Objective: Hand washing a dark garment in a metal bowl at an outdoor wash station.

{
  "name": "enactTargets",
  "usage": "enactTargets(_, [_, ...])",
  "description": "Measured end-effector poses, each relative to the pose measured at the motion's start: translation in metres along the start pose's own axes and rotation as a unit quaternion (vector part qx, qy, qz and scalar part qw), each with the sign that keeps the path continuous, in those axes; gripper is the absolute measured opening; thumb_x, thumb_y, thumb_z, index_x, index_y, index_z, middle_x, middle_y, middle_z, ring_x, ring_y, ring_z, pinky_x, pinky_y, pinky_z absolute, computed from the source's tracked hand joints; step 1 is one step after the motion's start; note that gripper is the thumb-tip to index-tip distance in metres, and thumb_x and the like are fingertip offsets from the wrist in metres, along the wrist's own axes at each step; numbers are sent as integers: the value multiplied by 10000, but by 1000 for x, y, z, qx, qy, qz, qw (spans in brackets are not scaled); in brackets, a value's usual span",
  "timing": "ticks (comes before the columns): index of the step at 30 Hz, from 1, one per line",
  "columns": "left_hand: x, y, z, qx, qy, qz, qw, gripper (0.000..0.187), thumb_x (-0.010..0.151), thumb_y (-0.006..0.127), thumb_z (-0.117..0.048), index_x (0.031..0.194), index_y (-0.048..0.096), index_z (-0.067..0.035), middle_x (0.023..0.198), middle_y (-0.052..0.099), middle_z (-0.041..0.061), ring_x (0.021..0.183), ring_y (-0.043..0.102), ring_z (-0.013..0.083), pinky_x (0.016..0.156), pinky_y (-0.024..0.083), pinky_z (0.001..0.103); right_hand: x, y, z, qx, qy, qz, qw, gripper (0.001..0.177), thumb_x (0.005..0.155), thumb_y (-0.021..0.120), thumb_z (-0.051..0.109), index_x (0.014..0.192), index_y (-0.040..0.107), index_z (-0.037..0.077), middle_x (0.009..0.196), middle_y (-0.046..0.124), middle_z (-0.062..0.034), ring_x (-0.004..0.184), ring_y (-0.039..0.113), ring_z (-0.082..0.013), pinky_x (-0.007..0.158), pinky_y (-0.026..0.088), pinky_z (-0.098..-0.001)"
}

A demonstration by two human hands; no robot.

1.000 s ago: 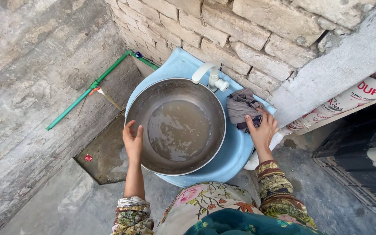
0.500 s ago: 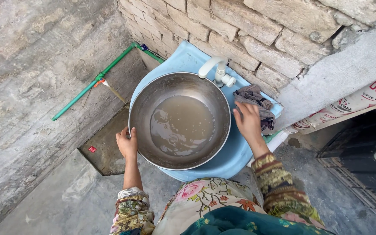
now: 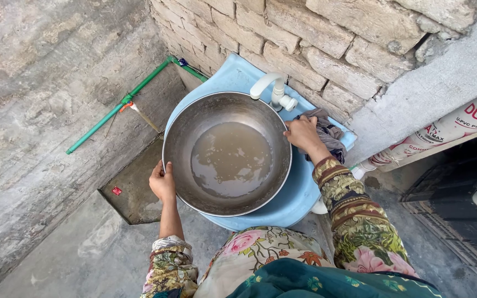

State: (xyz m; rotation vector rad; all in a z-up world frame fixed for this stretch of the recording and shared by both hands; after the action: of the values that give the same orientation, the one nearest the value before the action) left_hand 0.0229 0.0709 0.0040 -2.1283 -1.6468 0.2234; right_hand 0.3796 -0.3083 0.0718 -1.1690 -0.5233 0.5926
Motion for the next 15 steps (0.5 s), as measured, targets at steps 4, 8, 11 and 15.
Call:
enactTargets(4, [4, 8, 16, -108, 13, -5, 994, 315, 927, 784, -164, 1227, 765, -72, 678, 468, -113, 605, 364, 16, 536, 312, 232, 19, 40, -35, 74, 66, 50, 994, 321, 843, 747, 234, 1159, 781, 187, 879, 776, -40, 993, 649, -260, 910, 323, -459])
enactTargets(8, [6, 12, 25, -150, -20, -5, 988, 313, 915, 788, -141, 1222, 775, -84, 661, 429, -125, 589, 339, 5, 526, 282, 225, 22, 47, -43, 102, 92, 60, 989, 314, 826, 749, 224, 1136, 793, 213, 894, 776, -24, 953, 693, -236, 908, 335, -453])
enactTargets(11, [5, 13, 22, -166, -31, 1, 986, 316, 906, 786, -124, 1219, 772, -83, 643, 441, -128, 572, 344, 0, 516, 284, 219, 21, 48, -47, 119, 112, 65, 984, 302, 822, 724, 209, 1116, 790, 231, 905, 784, 7, 931, 706, -214, 910, 340, -455])
enactTargets(15, [-2, 7, 12, -192, -37, -10, 981, 307, 916, 781, -120, 1218, 771, -67, 641, 439, -134, 572, 327, -4, 520, 259, 218, 19, 49, -46, 140, 124, 62, 980, 295, 824, 704, 203, 1105, 785, 242, 897, 785, 21, 911, 703, -198, 921, 340, -438])
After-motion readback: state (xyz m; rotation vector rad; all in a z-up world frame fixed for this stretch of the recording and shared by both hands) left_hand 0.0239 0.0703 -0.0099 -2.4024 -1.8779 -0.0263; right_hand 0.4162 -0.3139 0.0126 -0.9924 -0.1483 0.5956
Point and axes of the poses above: each hand's wrist, its own x-axis towards the middle knuckle, its own y-axis out of the palm, z = x × y, the point moved 8 cm from there along x, towards the middle knuckle
